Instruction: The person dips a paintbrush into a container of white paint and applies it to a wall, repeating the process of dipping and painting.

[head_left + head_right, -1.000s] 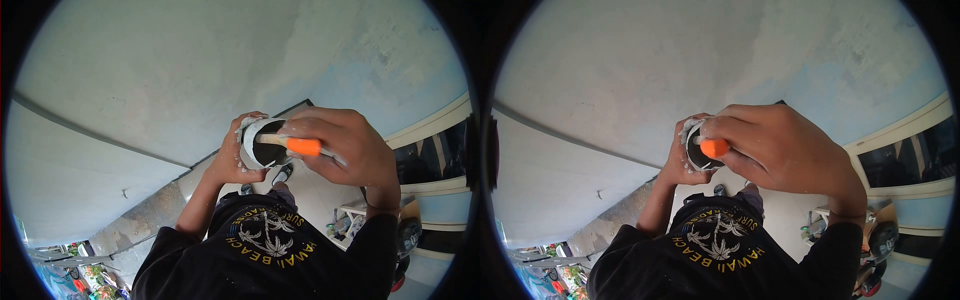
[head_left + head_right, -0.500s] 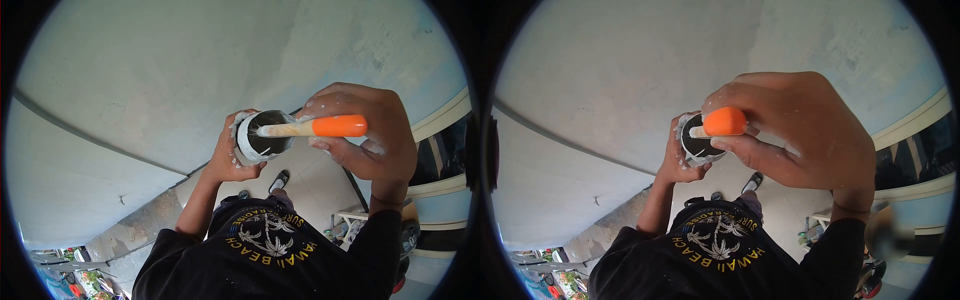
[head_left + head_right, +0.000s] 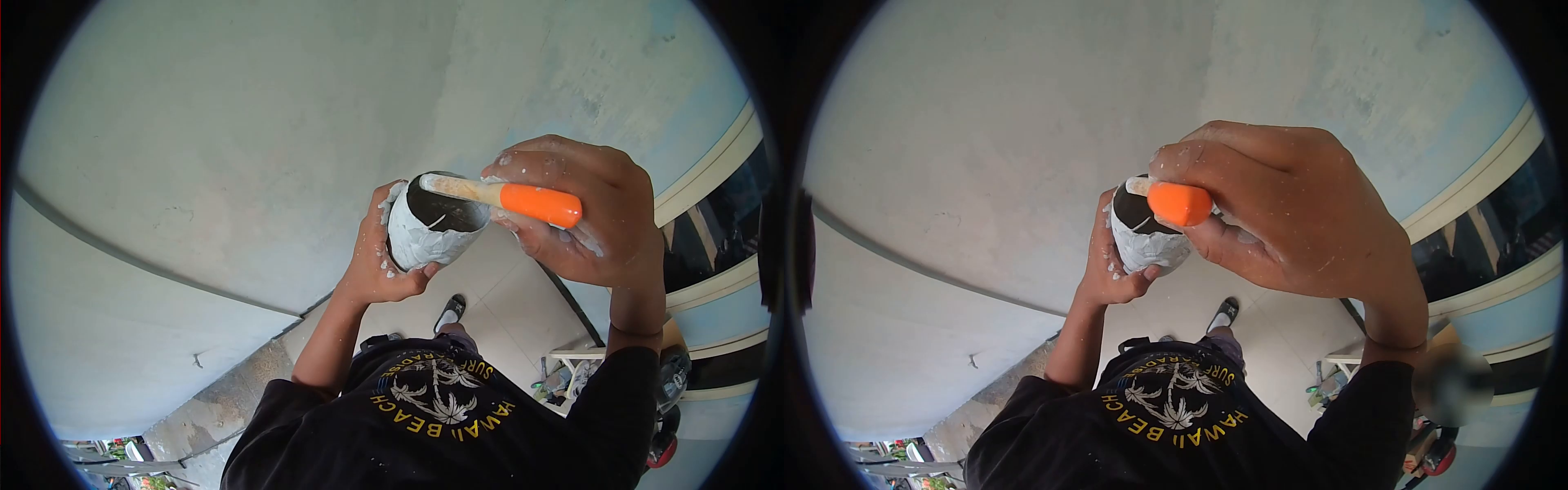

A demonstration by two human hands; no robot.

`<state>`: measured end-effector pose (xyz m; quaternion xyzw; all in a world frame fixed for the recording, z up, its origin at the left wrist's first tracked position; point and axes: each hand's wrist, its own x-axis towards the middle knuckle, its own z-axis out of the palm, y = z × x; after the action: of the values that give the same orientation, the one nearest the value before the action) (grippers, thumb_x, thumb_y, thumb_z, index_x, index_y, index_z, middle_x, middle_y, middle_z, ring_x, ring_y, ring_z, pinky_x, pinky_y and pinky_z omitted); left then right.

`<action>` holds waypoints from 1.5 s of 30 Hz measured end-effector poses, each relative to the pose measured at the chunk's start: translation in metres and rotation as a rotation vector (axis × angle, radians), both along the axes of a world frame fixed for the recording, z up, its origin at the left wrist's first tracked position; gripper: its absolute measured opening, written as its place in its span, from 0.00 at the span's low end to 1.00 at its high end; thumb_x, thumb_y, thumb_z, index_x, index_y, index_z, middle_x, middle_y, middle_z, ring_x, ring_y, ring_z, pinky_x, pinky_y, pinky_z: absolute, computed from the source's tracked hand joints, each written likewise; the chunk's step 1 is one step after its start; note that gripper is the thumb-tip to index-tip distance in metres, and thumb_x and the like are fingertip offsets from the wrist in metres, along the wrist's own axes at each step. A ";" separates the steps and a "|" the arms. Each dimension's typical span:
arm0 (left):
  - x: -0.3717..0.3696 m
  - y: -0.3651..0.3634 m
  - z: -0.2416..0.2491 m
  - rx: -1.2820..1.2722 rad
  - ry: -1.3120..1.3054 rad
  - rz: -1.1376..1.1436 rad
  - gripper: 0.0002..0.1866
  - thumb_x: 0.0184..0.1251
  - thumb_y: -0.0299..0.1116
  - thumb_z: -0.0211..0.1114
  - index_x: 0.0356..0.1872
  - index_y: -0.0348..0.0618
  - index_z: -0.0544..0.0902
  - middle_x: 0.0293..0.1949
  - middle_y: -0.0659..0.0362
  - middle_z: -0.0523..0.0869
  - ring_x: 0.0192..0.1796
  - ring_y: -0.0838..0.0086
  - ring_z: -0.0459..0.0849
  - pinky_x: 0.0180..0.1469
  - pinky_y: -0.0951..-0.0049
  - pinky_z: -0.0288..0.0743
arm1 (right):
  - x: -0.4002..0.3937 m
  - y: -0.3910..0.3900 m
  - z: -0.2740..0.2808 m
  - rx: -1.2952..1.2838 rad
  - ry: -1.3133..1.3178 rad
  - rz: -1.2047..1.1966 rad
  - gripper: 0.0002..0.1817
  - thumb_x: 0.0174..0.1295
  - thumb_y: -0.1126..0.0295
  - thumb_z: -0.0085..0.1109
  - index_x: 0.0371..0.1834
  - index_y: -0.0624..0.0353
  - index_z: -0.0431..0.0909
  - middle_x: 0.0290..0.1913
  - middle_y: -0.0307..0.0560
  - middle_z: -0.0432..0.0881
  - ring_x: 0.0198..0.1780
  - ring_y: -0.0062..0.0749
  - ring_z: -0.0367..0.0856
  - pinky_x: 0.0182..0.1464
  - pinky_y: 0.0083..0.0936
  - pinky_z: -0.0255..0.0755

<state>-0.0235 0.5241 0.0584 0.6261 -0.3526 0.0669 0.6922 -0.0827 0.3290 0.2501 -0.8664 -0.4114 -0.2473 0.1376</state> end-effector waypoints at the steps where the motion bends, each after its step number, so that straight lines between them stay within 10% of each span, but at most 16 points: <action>1: 0.000 -0.001 0.001 0.001 -0.006 0.000 0.46 0.38 0.40 0.71 0.63 0.35 0.62 0.49 0.48 0.77 0.52 0.62 0.78 0.58 0.65 0.71 | -0.002 -0.003 0.001 0.016 -0.021 -0.003 0.19 0.45 0.77 0.71 0.43 0.60 0.80 0.37 0.47 0.86 0.35 0.37 0.87 0.35 0.24 0.80; 24: -0.002 0.001 0.008 0.018 -0.063 0.091 0.46 0.41 0.44 0.72 0.62 0.33 0.62 0.52 0.48 0.75 0.55 0.61 0.76 0.59 0.64 0.70 | -0.024 -0.031 0.022 0.155 -0.234 -0.030 0.14 0.49 0.72 0.64 0.39 0.64 0.78 0.33 0.54 0.85 0.35 0.42 0.86 0.38 0.32 0.82; 29: -0.001 0.003 0.006 -0.006 -0.060 0.094 0.47 0.41 0.46 0.73 0.63 0.33 0.62 0.53 0.48 0.74 0.56 0.61 0.76 0.59 0.64 0.69 | -0.038 -0.036 0.016 0.519 -0.333 -0.197 0.15 0.44 0.73 0.72 0.37 0.63 0.80 0.38 0.50 0.85 0.37 0.38 0.86 0.39 0.28 0.82; 40: -0.001 0.006 0.015 -0.045 -0.027 0.023 0.48 0.40 0.45 0.74 0.63 0.34 0.61 0.52 0.47 0.77 0.56 0.61 0.77 0.60 0.63 0.69 | -0.003 -0.028 0.011 0.453 0.089 0.344 0.16 0.58 0.76 0.65 0.48 0.68 0.74 0.39 0.56 0.82 0.40 0.39 0.86 0.39 0.30 0.82; 45: 0.004 0.009 0.005 0.016 -0.067 0.030 0.48 0.39 0.45 0.73 0.63 0.35 0.62 0.52 0.48 0.77 0.55 0.60 0.77 0.60 0.62 0.69 | 0.005 -0.034 0.009 0.670 0.385 0.184 0.17 0.65 0.66 0.62 0.49 0.68 0.73 0.41 0.54 0.82 0.39 0.36 0.86 0.40 0.25 0.85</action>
<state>-0.0197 0.5327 0.0636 0.6344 -0.3665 0.0952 0.6739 -0.0779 0.2950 0.2594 -0.7636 -0.3505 -0.1876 0.5089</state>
